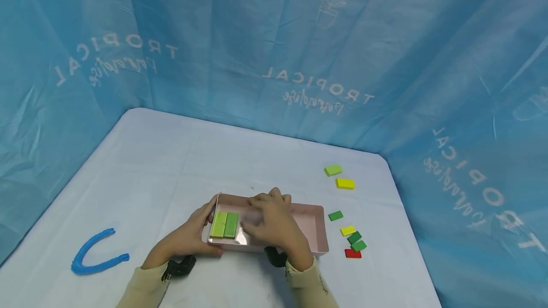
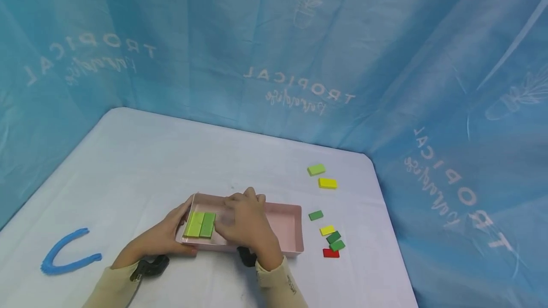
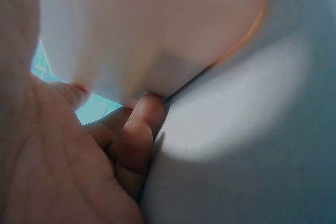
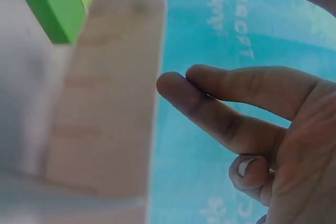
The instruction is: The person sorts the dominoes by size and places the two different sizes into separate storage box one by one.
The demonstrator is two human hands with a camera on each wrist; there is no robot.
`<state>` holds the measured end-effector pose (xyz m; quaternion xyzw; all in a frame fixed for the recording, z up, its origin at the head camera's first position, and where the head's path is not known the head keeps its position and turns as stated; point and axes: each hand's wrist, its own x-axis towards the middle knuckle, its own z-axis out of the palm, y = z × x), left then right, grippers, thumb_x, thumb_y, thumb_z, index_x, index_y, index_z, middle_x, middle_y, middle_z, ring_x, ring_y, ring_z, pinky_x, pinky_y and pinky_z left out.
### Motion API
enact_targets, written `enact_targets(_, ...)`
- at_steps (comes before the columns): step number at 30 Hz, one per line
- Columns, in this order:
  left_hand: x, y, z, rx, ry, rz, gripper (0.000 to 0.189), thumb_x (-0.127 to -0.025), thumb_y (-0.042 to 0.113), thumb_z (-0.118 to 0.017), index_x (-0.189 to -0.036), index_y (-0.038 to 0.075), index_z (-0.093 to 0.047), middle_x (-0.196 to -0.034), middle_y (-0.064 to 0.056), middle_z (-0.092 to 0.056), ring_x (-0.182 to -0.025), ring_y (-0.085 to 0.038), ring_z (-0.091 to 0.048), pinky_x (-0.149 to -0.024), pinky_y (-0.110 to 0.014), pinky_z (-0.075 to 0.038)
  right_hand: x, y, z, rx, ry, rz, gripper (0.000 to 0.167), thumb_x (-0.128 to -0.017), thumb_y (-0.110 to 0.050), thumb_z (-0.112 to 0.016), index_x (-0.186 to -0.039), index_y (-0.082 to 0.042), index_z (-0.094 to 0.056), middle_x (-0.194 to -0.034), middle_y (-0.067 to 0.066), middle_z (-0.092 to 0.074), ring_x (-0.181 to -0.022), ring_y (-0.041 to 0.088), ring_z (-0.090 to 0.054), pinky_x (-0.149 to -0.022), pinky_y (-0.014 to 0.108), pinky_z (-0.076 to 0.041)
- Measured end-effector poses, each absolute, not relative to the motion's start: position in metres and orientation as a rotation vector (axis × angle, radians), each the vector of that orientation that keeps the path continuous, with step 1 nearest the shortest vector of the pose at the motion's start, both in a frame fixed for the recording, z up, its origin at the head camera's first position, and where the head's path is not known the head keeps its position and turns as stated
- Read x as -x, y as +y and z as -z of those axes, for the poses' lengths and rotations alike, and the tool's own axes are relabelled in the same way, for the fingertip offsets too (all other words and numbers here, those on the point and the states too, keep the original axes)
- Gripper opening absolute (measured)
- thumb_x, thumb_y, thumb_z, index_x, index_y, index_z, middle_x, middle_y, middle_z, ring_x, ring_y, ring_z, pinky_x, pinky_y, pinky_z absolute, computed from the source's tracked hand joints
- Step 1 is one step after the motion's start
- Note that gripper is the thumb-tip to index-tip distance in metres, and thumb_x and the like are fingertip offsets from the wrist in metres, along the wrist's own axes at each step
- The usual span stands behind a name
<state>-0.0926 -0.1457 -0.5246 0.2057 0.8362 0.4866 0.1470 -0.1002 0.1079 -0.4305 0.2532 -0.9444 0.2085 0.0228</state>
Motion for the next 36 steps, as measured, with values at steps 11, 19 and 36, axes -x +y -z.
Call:
enact_targets(11, 0.093, -0.145, 0.525, -0.575, 2.421, -1.393, 0.141, -0.062, 0.041, -0.096, -0.163, 0.012, -0.002, -0.107, -0.003, -0.042, -0.103, -0.022, -0.036, -0.084, -0.032, -0.038, 0.120, 0.163, 0.419, -0.434, -2.844, -0.551, 0.041, -0.080, -0.036, -0.077, -0.114, -0.011, -0.076, -0.113, 0.004, -0.072, -0.090, 0.021, -0.042, -0.075, 0.045, -0.021)
enact_targets(19, 0.091, -0.145, 0.526, -0.596, 2.420, -1.396, 0.139, -0.064, 0.042, -0.095, -0.163, 0.014, -0.002, -0.106, -0.002, -0.042, -0.102, -0.019, -0.036, -0.086, -0.030, -0.039, 0.139, 0.207, 0.421, -0.122, -2.886, -0.514, 0.042, -0.079, -0.034, -0.077, -0.111, -0.007, -0.076, -0.110, 0.010, -0.074, -0.099, 0.031, -0.046, -0.080, 0.051, -0.023)
enact_targets(36, 0.093, -0.143, 0.526, -0.611, 2.428, -1.396, 0.140, -0.062, 0.042, -0.096, -0.163, 0.013, -0.003, -0.107, -0.001, -0.043, -0.103, -0.020, -0.036, -0.083, -0.030, -0.038, 0.159, 0.270, 0.427, 0.151, -2.864, -0.546, 0.040, -0.083, -0.030, -0.073, -0.111, -0.001, -0.075, -0.114, 0.019, -0.072, -0.097, 0.034, -0.044, -0.083, 0.055, -0.021)
